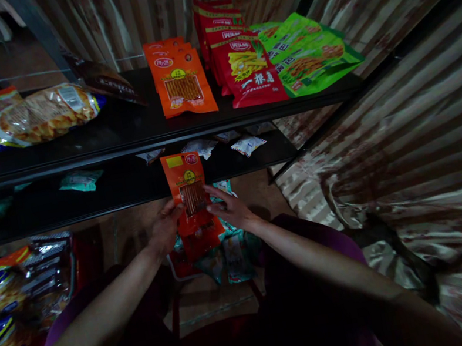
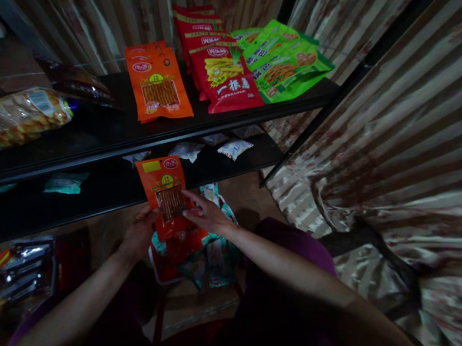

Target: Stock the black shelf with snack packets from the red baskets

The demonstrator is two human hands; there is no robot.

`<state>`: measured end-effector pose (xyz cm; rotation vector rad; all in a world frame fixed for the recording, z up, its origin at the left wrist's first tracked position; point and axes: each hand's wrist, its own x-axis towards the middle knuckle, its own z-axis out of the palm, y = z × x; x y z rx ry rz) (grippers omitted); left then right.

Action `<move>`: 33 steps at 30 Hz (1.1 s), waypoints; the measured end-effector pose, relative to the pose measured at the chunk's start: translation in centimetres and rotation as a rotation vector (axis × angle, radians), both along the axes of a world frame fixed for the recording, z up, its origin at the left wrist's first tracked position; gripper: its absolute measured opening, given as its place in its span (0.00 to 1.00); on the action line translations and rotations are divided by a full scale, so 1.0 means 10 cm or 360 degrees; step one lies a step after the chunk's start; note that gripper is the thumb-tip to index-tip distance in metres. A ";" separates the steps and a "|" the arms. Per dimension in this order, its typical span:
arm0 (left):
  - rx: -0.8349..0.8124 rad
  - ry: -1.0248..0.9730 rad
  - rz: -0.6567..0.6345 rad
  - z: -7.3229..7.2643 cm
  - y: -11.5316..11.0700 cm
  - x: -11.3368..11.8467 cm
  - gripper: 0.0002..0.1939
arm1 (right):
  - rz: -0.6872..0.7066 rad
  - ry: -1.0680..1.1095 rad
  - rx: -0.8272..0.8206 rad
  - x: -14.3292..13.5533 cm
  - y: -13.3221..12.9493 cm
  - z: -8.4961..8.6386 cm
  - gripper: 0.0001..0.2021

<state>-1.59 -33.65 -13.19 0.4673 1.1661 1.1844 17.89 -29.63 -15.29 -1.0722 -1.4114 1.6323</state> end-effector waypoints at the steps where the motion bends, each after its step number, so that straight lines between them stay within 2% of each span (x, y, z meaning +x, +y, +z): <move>1: 0.0004 0.0000 -0.0012 0.00 -0.01 0.03 0.17 | 0.0038 -0.0004 -0.0033 -0.01 -0.02 0.02 0.29; 7: 0.0143 0.0317 -0.0188 0.04 -0.08 0.20 0.14 | 0.0208 0.0177 -0.0195 -0.04 -0.06 0.08 0.37; 10: 0.0244 0.0424 -0.0326 0.07 -0.14 0.28 0.12 | 0.0280 0.0252 -0.0162 -0.05 -0.08 0.08 0.34; 13: 0.0320 0.0483 -0.0371 0.11 -0.18 0.33 0.13 | 0.0138 0.0328 -0.0301 -0.05 -0.10 0.04 0.22; 16: 0.0331 0.0521 -0.0400 0.14 -0.16 0.32 0.12 | -0.0094 0.0498 -0.0605 -0.03 -0.09 -0.04 0.17; 19: 0.0325 0.0522 -0.0276 0.10 -0.11 0.25 0.08 | -0.0170 0.0647 -0.0814 0.02 -0.05 -0.08 0.17; 23: 0.0203 0.0675 0.0006 -0.05 -0.03 0.08 0.07 | -0.0158 0.0746 -0.0898 0.09 -0.02 -0.06 0.19; 27: 0.0033 0.0527 -0.0061 -0.15 -0.02 -0.02 0.14 | -0.0113 0.0735 -0.0941 0.11 -0.03 -0.05 0.18; 33: 0.0012 0.0321 -0.0178 -0.10 -0.04 0.03 0.13 | 0.0052 0.0731 -0.0936 0.08 -0.04 -0.04 0.16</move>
